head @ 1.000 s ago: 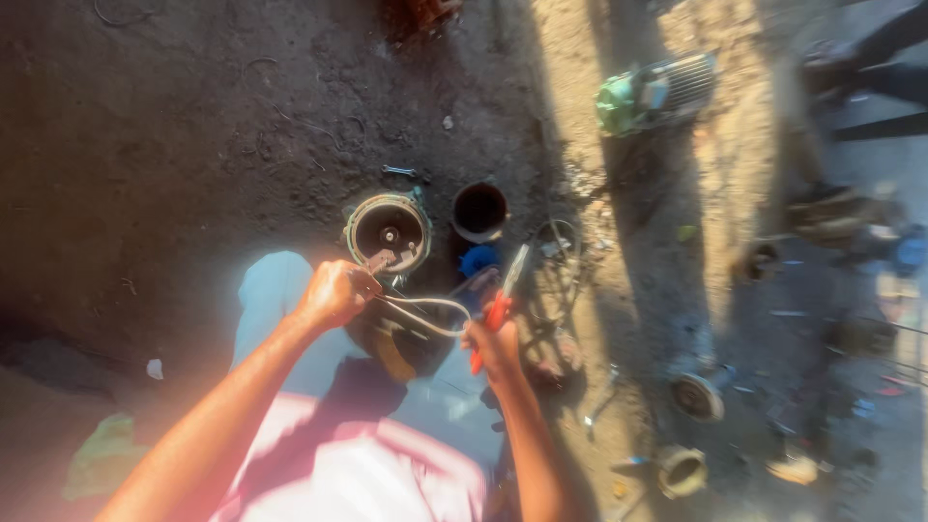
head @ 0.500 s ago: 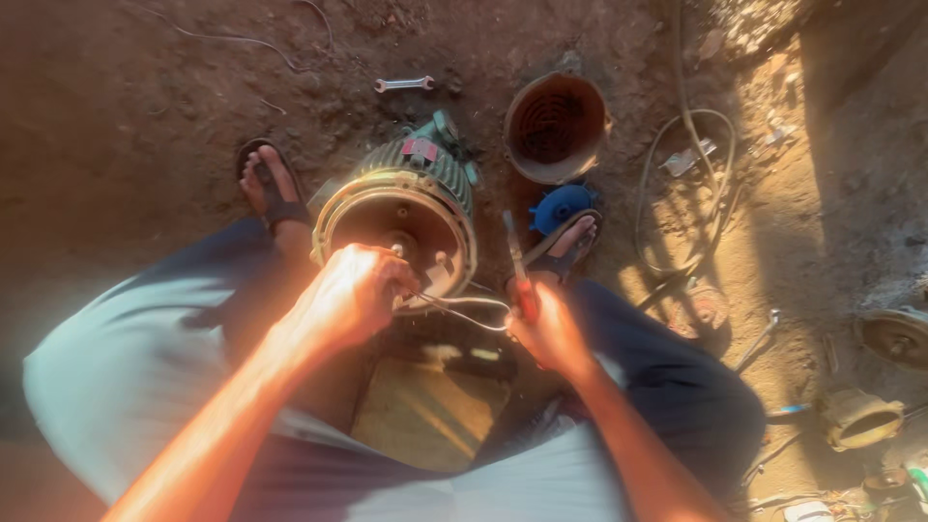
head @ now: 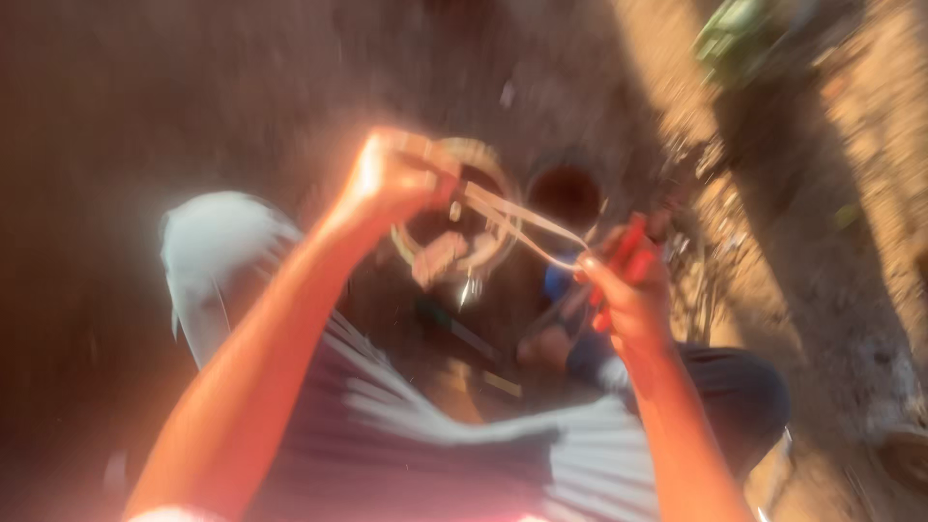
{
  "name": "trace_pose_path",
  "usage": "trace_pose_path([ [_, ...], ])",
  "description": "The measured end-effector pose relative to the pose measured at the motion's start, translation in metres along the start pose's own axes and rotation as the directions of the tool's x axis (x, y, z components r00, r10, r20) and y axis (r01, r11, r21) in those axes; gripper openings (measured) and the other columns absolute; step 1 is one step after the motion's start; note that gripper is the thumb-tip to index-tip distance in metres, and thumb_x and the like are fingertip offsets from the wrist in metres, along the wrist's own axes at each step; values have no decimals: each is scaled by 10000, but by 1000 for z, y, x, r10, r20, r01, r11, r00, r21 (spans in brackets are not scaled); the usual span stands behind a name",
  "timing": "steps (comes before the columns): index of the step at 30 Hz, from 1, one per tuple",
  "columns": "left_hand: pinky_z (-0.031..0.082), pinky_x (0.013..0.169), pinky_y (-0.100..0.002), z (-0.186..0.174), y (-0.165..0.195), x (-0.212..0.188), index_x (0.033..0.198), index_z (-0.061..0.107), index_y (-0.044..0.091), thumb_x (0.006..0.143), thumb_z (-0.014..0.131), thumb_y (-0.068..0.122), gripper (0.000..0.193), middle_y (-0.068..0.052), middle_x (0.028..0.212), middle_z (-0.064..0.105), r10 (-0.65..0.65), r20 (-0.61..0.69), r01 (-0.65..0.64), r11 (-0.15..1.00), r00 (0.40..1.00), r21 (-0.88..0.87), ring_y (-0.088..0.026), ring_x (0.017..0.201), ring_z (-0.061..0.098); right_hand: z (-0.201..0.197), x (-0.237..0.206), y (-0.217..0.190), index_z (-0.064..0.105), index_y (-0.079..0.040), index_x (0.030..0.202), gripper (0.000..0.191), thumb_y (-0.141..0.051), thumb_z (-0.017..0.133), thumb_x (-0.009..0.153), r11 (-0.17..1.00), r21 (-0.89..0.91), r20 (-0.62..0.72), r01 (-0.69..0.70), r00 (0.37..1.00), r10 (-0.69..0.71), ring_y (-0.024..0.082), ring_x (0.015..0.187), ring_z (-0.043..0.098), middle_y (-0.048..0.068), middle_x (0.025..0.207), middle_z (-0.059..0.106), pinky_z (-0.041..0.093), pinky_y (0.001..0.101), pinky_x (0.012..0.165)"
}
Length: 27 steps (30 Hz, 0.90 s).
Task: The person sits on the ground with a speaker motor in front of them and uses pliers and scissors to cut and strip insulation from its wires. They pull the freed wires apart and continue working the wire ends by hand.
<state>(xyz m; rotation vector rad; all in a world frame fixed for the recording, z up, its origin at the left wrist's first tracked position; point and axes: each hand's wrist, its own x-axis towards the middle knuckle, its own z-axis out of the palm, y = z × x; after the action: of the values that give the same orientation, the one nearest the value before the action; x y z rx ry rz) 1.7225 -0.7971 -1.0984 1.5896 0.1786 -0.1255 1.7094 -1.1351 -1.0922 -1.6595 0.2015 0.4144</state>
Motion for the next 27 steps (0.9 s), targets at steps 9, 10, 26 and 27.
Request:
trace_pose_path([
  [9,639,789,-323,11,11,-98,1070,767,-61,822,749,15,260,-185,968,782,168,63,-134,921,984,-365,-222,837,770,-3,-73,-83,642,-118,1101,230,41,669,937,815,563,25,134,984,-179,234,836,680,97,925,687,570,355,710],
  [10,639,791,-325,14,9,-104,1075,768,-64,822,750,9,264,-190,974,782,197,65,-157,909,978,-387,-224,841,768,-3,-75,-83,642,-102,1104,209,44,669,957,784,608,51,123,980,-193,249,861,672,111,938,683,566,363,725],
  [26,617,825,-321,108,-61,-124,1093,751,-43,827,786,43,282,-144,993,765,-247,244,348,693,938,-631,-198,868,744,1,-80,-47,635,-107,1291,278,-4,641,1032,725,658,-82,204,976,-200,367,1302,641,116,1218,689,458,603,1157],
  [27,601,804,-318,109,-63,-123,1091,756,-37,828,787,37,275,-141,984,763,-264,232,352,711,936,-609,-186,845,729,1,-74,-44,626,-140,1284,314,19,660,1016,698,699,-63,155,986,-156,333,1288,634,91,1202,686,447,597,1181],
])
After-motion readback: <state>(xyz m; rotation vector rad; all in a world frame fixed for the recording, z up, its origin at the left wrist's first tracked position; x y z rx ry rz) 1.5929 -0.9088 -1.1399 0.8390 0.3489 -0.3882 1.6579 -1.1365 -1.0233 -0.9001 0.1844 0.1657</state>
